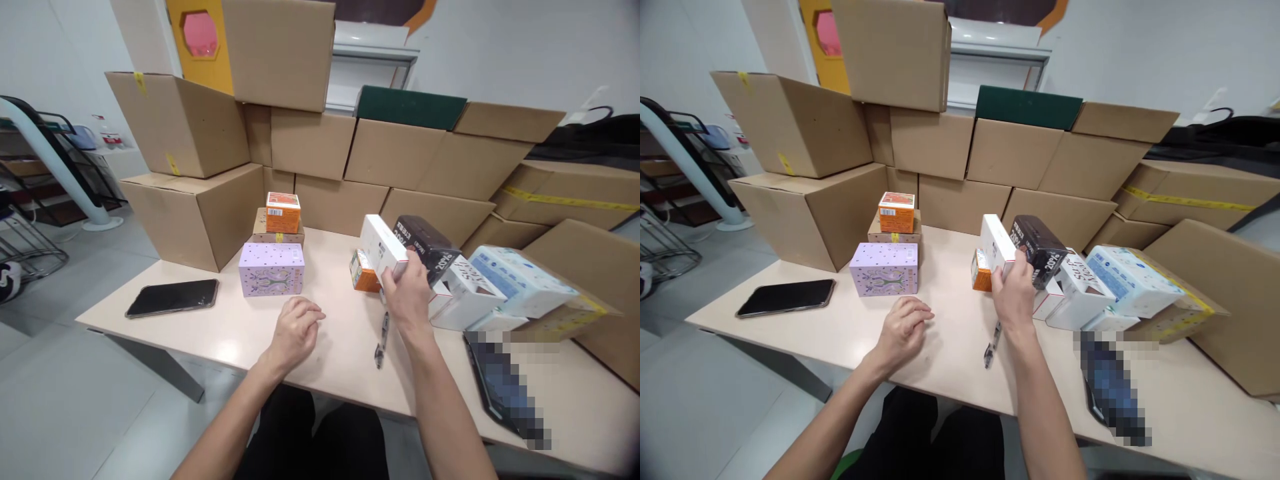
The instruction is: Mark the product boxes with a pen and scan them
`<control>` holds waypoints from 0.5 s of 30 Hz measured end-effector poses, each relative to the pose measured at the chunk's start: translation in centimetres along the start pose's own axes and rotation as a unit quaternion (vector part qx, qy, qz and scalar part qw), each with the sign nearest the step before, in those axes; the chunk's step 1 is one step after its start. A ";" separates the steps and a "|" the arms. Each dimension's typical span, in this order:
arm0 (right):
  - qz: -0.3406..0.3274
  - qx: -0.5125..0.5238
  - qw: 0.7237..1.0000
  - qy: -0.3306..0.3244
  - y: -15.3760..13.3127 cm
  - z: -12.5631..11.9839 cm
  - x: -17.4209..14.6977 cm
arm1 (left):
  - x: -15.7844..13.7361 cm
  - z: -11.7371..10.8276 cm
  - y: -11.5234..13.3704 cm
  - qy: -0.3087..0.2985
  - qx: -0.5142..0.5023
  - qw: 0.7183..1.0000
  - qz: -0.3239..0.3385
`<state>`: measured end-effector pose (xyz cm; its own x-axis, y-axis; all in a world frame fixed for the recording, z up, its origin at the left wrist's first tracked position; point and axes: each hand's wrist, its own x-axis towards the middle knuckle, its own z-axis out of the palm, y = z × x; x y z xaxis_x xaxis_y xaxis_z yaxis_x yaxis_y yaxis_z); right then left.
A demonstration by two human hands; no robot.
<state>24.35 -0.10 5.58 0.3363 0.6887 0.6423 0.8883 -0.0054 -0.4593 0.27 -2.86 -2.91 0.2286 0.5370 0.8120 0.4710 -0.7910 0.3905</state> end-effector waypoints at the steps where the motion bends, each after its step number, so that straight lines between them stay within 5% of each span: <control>1: 0.007 0.047 0.999 0.006 0.3 -0.5 -0.5 | 0.0 0.0 0.0 -0.002 -0.005 1.000 -0.006; 5: 0.072 0.283 0.955 -0.048 1.7 -3.0 -3.5 | 0.2 -0.8 0.0 0.021 -0.035 0.993 -0.107; 10: 0.068 0.425 0.879 -0.203 3.7 -3.8 -6.7 | 0.6 -1.8 0.6 0.078 -0.162 0.918 -0.354; 15: 0.067 0.374 0.886 -0.268 4.9 -2.2 -8.3 | 0.4 -2.6 0.5 0.041 -0.144 0.925 -0.348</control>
<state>26.59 -7.41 -0.59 0.0493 0.9643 0.2602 0.3287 0.2303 -0.9159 -1.61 -3.80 -1.29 -0.1153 0.9314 0.3453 0.2305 -0.3130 0.9213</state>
